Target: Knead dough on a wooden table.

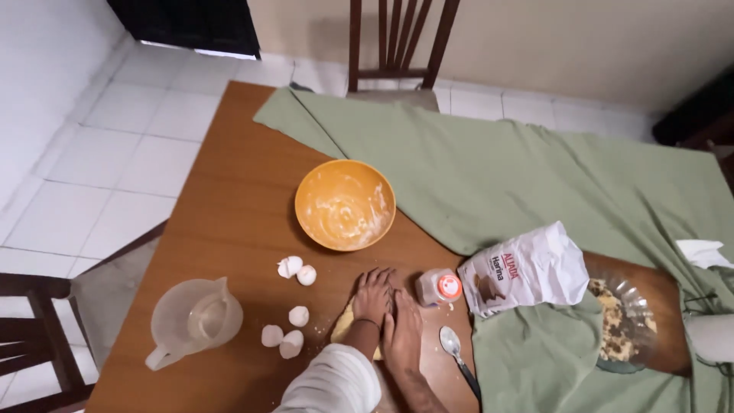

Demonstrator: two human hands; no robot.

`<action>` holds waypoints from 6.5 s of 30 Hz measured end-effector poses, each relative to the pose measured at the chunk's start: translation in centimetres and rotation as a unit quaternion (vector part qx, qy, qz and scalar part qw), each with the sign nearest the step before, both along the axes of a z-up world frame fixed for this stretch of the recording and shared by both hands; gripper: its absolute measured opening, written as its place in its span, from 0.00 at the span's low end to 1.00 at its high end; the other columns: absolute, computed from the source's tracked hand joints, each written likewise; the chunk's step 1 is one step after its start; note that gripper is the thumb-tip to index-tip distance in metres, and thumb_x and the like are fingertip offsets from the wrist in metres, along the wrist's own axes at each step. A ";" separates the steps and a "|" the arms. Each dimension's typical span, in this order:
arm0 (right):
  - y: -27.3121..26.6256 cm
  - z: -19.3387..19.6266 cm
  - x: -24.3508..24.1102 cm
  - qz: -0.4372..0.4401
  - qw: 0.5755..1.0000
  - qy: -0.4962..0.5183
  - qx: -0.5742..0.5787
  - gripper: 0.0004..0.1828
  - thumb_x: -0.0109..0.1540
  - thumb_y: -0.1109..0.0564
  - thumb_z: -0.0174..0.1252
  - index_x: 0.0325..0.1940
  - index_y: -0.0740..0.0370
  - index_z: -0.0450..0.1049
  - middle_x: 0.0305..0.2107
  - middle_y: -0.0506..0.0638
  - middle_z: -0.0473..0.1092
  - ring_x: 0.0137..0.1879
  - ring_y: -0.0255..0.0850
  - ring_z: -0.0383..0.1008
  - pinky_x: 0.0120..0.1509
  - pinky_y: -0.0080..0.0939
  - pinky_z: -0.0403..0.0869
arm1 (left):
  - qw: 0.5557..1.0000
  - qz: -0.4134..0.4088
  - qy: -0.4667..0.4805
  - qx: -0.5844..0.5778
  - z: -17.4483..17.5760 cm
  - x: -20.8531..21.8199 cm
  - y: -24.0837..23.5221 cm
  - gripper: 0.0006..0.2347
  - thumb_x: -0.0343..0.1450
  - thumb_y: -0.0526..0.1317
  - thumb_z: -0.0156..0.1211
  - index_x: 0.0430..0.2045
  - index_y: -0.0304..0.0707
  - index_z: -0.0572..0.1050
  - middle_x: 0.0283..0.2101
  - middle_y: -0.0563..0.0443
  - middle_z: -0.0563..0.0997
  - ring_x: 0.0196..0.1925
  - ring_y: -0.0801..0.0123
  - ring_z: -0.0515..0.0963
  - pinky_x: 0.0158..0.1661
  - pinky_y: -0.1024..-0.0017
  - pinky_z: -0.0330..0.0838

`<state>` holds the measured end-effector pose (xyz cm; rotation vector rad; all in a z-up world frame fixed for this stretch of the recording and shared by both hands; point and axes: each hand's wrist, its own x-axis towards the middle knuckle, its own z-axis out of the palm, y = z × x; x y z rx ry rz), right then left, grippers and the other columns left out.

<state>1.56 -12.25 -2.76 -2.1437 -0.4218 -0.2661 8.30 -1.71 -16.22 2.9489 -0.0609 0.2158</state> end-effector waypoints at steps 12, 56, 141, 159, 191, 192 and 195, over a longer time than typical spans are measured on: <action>-3.9 -4.7 -4.5 -0.003 0.998 0.067 -0.021 0.36 0.56 0.61 0.60 0.67 0.70 0.59 0.59 0.69 0.64 0.65 0.65 0.63 0.69 0.55 0.62 | 0.979 0.021 0.056 -0.194 12.8 -7.5 -1.0 0.22 0.78 0.51 0.40 0.33 0.37 0.82 0.42 0.38 0.83 0.50 0.47 0.79 0.57 0.53 0.68; -4.9 -7.6 -1.7 -0.170 0.935 0.281 0.134 0.27 0.65 0.50 0.58 0.65 0.68 0.69 0.57 0.58 0.71 0.64 0.46 0.69 0.69 0.42 0.65 | 0.983 -0.042 -0.069 -0.164 10.0 0.2 1.1 0.20 0.69 0.51 0.56 0.47 0.34 0.77 0.46 0.42 0.80 0.56 0.49 0.73 0.61 0.51 0.63; 2.5 -15.1 7.9 0.054 0.906 -0.091 -0.409 0.31 0.69 0.41 0.43 0.75 0.48 0.55 0.73 0.64 0.53 0.76 0.61 0.56 0.70 0.59 0.56 | 0.971 0.149 -0.091 -0.164 7.1 -5.7 5.1 0.24 0.76 0.48 0.43 0.63 0.31 0.70 0.69 0.39 0.70 0.71 0.46 0.66 0.66 0.52 0.58; 0.7 -2.5 -14.5 -0.029 0.998 -0.026 -0.046 0.16 0.69 0.52 0.47 0.44 0.61 0.79 0.41 0.58 0.77 0.53 0.55 0.76 0.63 0.56 0.66 | 0.931 0.017 -0.233 -0.279 14.1 -23.6 2.4 0.10 0.72 0.42 0.53 0.39 0.39 0.80 0.45 0.45 0.84 0.51 0.51 0.82 0.54 0.54 0.70; 5.7 -8.2 8.7 -0.011 0.953 0.141 -0.269 0.36 0.68 0.40 0.44 0.78 0.55 0.53 0.75 0.58 0.48 0.80 0.59 0.43 0.76 0.68 0.46 | 0.966 0.157 -0.051 -0.200 8.2 -2.7 5.7 0.23 0.74 0.47 0.45 0.62 0.35 0.70 0.65 0.41 0.73 0.72 0.49 0.66 0.66 0.48 0.59; 4.9 -8.7 8.1 -0.007 0.953 0.137 -0.269 0.36 0.68 0.40 0.44 0.78 0.55 0.53 0.75 0.58 0.48 0.80 0.59 0.43 0.76 0.68 0.46 | 0.965 0.161 -0.055 -0.200 8.0 -3.5 5.5 0.23 0.74 0.47 0.45 0.62 0.35 0.70 0.65 0.41 0.73 0.72 0.49 0.66 0.66 0.48 0.59; 3.8 -6.7 5.6 0.043 0.948 0.159 -0.270 0.33 0.70 0.38 0.40 0.74 0.57 0.59 0.69 0.64 0.55 0.75 0.61 0.51 0.73 0.66 0.51 | 0.964 0.141 -0.090 -0.206 8.9 -6.1 5.5 0.21 0.77 0.47 0.44 0.59 0.33 0.74 0.63 0.38 0.76 0.69 0.43 0.67 0.64 0.49 0.60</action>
